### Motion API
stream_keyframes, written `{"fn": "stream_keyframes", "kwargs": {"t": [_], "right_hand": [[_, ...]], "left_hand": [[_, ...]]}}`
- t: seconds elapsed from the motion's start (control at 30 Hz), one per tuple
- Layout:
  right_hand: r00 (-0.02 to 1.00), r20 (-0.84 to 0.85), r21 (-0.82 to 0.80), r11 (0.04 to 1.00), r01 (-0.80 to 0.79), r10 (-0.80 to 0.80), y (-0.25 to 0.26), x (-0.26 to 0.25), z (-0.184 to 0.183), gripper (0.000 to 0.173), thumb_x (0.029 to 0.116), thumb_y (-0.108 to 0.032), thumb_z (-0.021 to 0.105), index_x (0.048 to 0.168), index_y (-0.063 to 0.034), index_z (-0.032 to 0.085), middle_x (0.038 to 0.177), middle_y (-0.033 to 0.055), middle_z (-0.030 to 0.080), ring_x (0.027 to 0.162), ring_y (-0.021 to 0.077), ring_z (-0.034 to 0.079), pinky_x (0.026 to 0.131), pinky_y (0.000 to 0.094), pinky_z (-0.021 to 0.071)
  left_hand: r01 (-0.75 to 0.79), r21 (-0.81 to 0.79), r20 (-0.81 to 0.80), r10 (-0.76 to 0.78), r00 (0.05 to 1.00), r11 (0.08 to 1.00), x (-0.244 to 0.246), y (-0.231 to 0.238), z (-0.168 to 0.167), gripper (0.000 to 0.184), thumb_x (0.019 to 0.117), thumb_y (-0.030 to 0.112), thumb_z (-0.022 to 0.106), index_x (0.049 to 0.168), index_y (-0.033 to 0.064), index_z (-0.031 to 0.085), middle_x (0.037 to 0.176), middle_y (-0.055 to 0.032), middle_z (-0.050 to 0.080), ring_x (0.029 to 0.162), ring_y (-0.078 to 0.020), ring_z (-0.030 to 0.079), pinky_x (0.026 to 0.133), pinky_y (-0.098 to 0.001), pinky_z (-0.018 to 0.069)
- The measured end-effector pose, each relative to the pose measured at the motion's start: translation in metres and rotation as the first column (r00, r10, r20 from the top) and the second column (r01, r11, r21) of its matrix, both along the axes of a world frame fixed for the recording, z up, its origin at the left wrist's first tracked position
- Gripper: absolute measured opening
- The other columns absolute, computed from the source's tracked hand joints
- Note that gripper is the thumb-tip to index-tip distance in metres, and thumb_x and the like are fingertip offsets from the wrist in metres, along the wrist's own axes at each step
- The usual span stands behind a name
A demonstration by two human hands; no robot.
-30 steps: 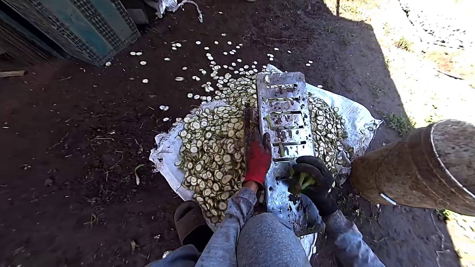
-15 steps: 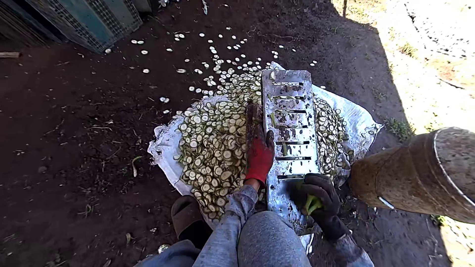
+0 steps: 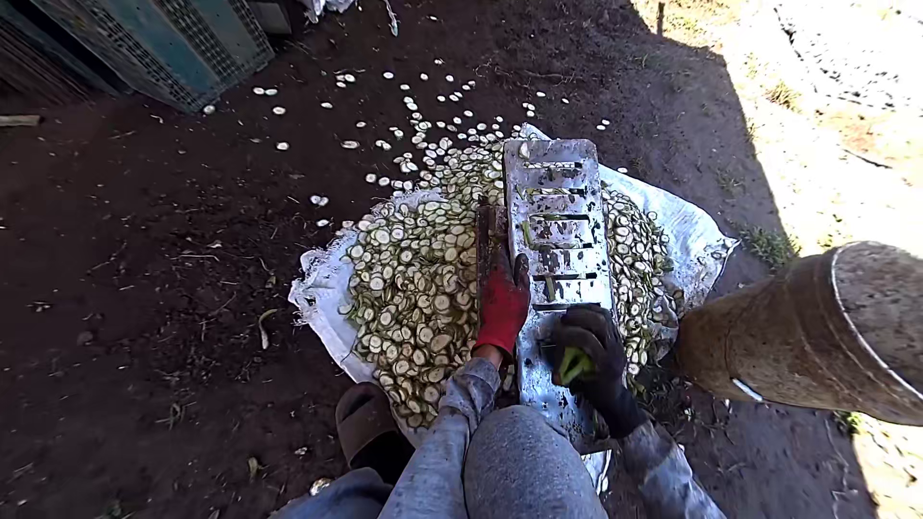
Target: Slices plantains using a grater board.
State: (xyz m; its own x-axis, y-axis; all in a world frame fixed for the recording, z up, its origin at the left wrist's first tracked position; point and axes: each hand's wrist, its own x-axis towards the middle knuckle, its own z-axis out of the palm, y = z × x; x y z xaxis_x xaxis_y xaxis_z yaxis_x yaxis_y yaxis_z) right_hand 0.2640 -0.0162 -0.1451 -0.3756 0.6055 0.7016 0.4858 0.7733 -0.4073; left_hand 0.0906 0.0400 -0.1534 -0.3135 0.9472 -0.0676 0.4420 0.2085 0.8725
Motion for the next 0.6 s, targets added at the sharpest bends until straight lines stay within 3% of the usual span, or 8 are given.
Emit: {"fn": "stream_keyframes", "kwargs": {"t": [0.03, 0.1, 0.13, 0.2, 0.3, 0.43, 0.5, 0.6], "right_hand": [[1.0, 0.012, -0.01, 1.0, -0.007, 0.007, -0.032, 0.005, -0.003, 0.025, 0.0975, -0.046, 0.063, 0.111, -0.0254, 0.066, 0.117, 0.0006, 0.068, 0.121, 0.0196, 0.061, 0.105, 0.0379, 0.0494], [1.0, -0.004, -0.008, 1.0, -0.028, 0.028, -0.038, 0.005, -0.001, 0.024, 0.0997, -0.046, 0.059, 0.112, -0.0257, 0.064, 0.118, -0.0018, 0.066, 0.123, 0.0167, 0.058, 0.108, 0.0339, 0.045], [0.999, -0.039, 0.003, 1.0, -0.022, 0.022, -0.017, 0.002, 0.001, 0.027, 0.0964, -0.046, 0.064, 0.109, -0.0229, 0.067, 0.113, 0.0003, 0.068, 0.118, 0.0176, 0.06, 0.106, 0.0347, 0.0459], [0.996, -0.09, 0.021, 1.0, 0.001, 0.001, 0.054, -0.01, 0.004, 0.028, 0.0825, -0.035, 0.077, 0.1, -0.0139, 0.072, 0.105, 0.0073, 0.072, 0.109, 0.0232, 0.066, 0.101, 0.0424, 0.0494], [0.995, -0.06, -0.01, 0.997, 0.081, -0.082, 0.153, -0.034, 0.022, 0.033, 0.073, -0.012, 0.079, 0.104, -0.0044, 0.074, 0.109, 0.016, 0.072, 0.107, 0.0347, 0.065, 0.098, 0.055, 0.0471], [0.98, 0.055, -0.056, 0.979, 0.194, -0.191, 0.171, -0.041, 0.042, 0.043, 0.0735, -0.022, 0.083, 0.113, -0.0111, 0.072, 0.12, 0.0141, 0.069, 0.117, 0.0361, 0.061, 0.102, 0.0561, 0.045], [0.964, 0.123, -0.073, 0.966, 0.248, -0.238, 0.163, -0.045, 0.057, 0.047, 0.0746, -0.026, 0.084, 0.117, -0.0099, 0.071, 0.13, 0.0187, 0.064, 0.124, 0.0396, 0.058, 0.104, 0.0565, 0.0448], [0.901, 0.23, -0.03, 0.923, 0.383, -0.366, 0.164, -0.066, 0.062, 0.026, 0.0845, -0.026, 0.076, 0.102, -0.0076, 0.072, 0.105, 0.017, 0.068, 0.104, 0.0363, 0.065, 0.087, 0.0505, 0.0521]], "left_hand": [[-0.01, 0.012, -0.006, 0.01, 1.0, 1.0, 0.0, 0.001, 0.0, 0.061, 0.1107, 0.043, 0.039, 0.162, 0.0116, 0.027, 0.141, -0.0226, 0.059, 0.124, -0.0389, 0.062, 0.102, -0.0603, 0.0492], [-0.031, 0.02, -0.001, 0.031, 1.0, 0.999, -0.001, 0.004, 0.0, 0.06, 0.1105, 0.042, 0.041, 0.161, 0.0104, 0.029, 0.137, -0.0238, 0.061, 0.12, -0.0399, 0.064, 0.099, -0.0607, 0.0505], [-0.021, 0.01, 0.01, 0.02, 1.0, 1.0, 0.0, 0.002, 0.0, 0.061, 0.1107, 0.042, 0.04, 0.161, 0.01, 0.028, 0.138, -0.0243, 0.06, 0.121, -0.0402, 0.063, 0.1, -0.0608, 0.05], [-0.001, -0.004, 0.036, 0.002, 0.999, 1.0, 0.0, 0.002, 0.0, 0.063, 0.1106, 0.041, 0.041, 0.163, 0.0099, 0.025, 0.14, -0.0248, 0.058, 0.123, -0.0405, 0.062, 0.102, -0.0606, 0.0488], [-0.005, -0.007, 0.067, 0.006, 0.998, 1.0, 0.0, 0.003, 0.001, 0.063, 0.1107, 0.042, 0.041, 0.164, 0.0115, 0.024, 0.142, -0.0234, 0.057, 0.126, -0.0389, 0.061, 0.105, -0.0586, 0.0473], [-0.009, -0.009, 0.068, 0.01, 0.998, 1.0, -0.001, 0.005, 0.003, 0.063, 0.1104, 0.042, 0.042, 0.163, 0.0123, 0.025, 0.14, -0.0226, 0.059, 0.125, -0.0369, 0.061, 0.106, -0.0567, 0.0473], [-0.007, -0.011, 0.062, 0.008, 0.998, 1.0, -0.001, 0.007, 0.003, 0.062, 0.11, 0.041, 0.044, 0.163, 0.0126, 0.027, 0.14, -0.0222, 0.059, 0.125, -0.037, 0.061, 0.106, -0.0569, 0.0477], [0.005, 0.003, 0.063, -0.005, 0.998, 1.0, -0.003, 0.002, -0.004, 0.062, 0.1098, 0.043, 0.043, 0.163, 0.014, 0.027, 0.141, -0.0209, 0.059, 0.125, -0.0368, 0.062, 0.104, -0.0578, 0.0486]]}}
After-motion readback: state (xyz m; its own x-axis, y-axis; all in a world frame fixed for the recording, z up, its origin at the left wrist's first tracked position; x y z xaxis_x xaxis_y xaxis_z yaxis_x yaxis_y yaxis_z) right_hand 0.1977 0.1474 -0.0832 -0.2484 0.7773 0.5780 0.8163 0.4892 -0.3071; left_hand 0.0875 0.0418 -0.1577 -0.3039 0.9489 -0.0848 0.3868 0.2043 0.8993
